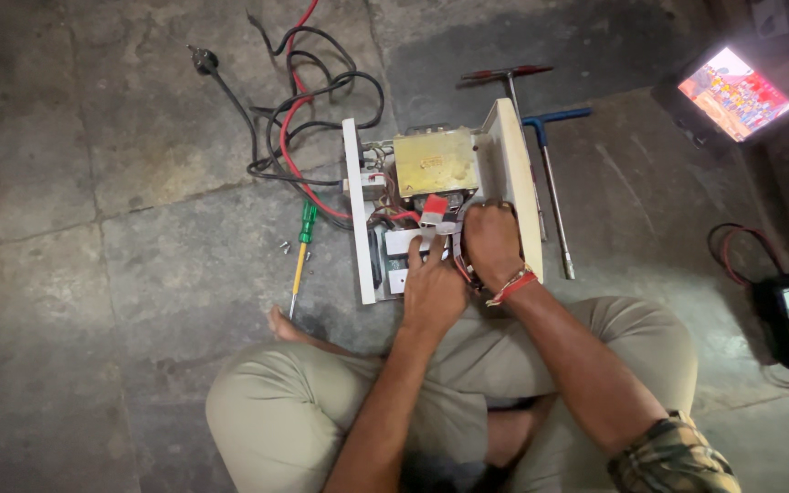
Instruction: The person sits on the floor and uses a screwdriver to tighten screws on the internal components of an open electronic device. They manipulate wires and adjust parts within the casing while a multimeter sits nearby.
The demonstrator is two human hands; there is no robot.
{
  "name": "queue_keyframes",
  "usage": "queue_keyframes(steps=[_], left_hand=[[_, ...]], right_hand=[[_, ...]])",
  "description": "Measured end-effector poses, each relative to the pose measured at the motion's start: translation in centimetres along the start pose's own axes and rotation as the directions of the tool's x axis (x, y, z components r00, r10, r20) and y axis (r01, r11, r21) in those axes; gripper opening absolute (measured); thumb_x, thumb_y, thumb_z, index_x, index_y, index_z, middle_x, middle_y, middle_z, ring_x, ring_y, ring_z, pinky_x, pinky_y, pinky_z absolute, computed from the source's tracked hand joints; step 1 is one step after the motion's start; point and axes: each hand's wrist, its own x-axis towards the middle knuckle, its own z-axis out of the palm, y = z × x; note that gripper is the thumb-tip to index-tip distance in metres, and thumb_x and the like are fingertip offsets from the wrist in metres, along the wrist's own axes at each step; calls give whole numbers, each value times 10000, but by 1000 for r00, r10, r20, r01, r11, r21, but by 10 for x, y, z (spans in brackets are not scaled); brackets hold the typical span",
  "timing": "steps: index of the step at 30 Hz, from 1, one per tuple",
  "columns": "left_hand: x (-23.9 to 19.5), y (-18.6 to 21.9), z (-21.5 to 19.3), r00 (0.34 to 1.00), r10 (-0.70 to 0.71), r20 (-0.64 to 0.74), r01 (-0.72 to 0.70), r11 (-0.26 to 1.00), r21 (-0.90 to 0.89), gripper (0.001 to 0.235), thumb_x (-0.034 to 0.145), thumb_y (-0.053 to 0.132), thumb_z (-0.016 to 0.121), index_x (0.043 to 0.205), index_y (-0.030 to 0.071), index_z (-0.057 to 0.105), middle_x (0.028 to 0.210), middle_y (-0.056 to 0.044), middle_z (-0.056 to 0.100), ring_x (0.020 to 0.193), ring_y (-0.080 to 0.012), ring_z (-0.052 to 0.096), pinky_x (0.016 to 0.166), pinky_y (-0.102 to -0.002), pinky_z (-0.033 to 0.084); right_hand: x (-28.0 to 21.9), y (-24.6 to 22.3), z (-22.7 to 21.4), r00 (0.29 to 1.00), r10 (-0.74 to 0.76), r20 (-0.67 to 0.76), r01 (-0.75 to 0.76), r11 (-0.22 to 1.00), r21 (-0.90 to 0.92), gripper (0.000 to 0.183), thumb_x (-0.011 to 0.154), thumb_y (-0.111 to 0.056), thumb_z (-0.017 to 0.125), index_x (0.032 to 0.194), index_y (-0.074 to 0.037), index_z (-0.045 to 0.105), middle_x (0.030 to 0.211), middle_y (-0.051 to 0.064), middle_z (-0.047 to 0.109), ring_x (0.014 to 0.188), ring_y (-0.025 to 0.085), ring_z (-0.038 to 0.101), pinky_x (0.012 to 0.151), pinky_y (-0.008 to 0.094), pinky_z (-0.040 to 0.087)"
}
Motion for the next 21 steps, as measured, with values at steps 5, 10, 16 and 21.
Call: queue_keyframes(steps=[5, 10, 16, 21], left_hand=[[0, -4, 7, 997, 28, -73, -25, 999, 39, 230, 802, 143, 648, 942, -1, 760, 932, -190, 750, 1259, -377, 577, 1172, -639, 264], [3, -3, 6, 996, 26, -89, -21, 998, 56, 267, 780, 159, 644, 958, 2, 766, 954, -193, 757, 1266, -371, 570, 1196, -624, 236], [5, -2, 2, 999, 3, 37, -4, 1000, 30, 259, 734, 199, 671, 796, -32, 771, 878, -214, 747, 1274, -389, 554, 1169, -623, 217], [4, -5, 6, 999, 0, 49, -3, 999, 50, 203, 781, 124, 626, 802, -24, 763, 898, -210, 748, 1277, -387, 563, 1195, -621, 221]], right_hand=[[1, -1, 6, 997, -6, -77, 7, 1000, 13, 107, 800, -68, 641, 738, -25, 718, 784, 217, 703, 753, 347, 706, 733, 424, 580], [-2, 2, 10, 998, -27, -57, 30, 998, 62, 140, 831, -85, 621, 736, -20, 702, 769, 217, 689, 722, 365, 691, 700, 455, 566], [-9, 6, 16, 980, 7, -197, 43, 968, 248, 160, 861, -79, 598, 744, 2, 671, 762, 227, 651, 682, 413, 638, 647, 522, 515], [-6, 3, 20, 990, 39, -139, -16, 987, 162, 128, 839, -72, 627, 756, -4, 696, 774, 226, 676, 696, 383, 675, 643, 475, 547]])
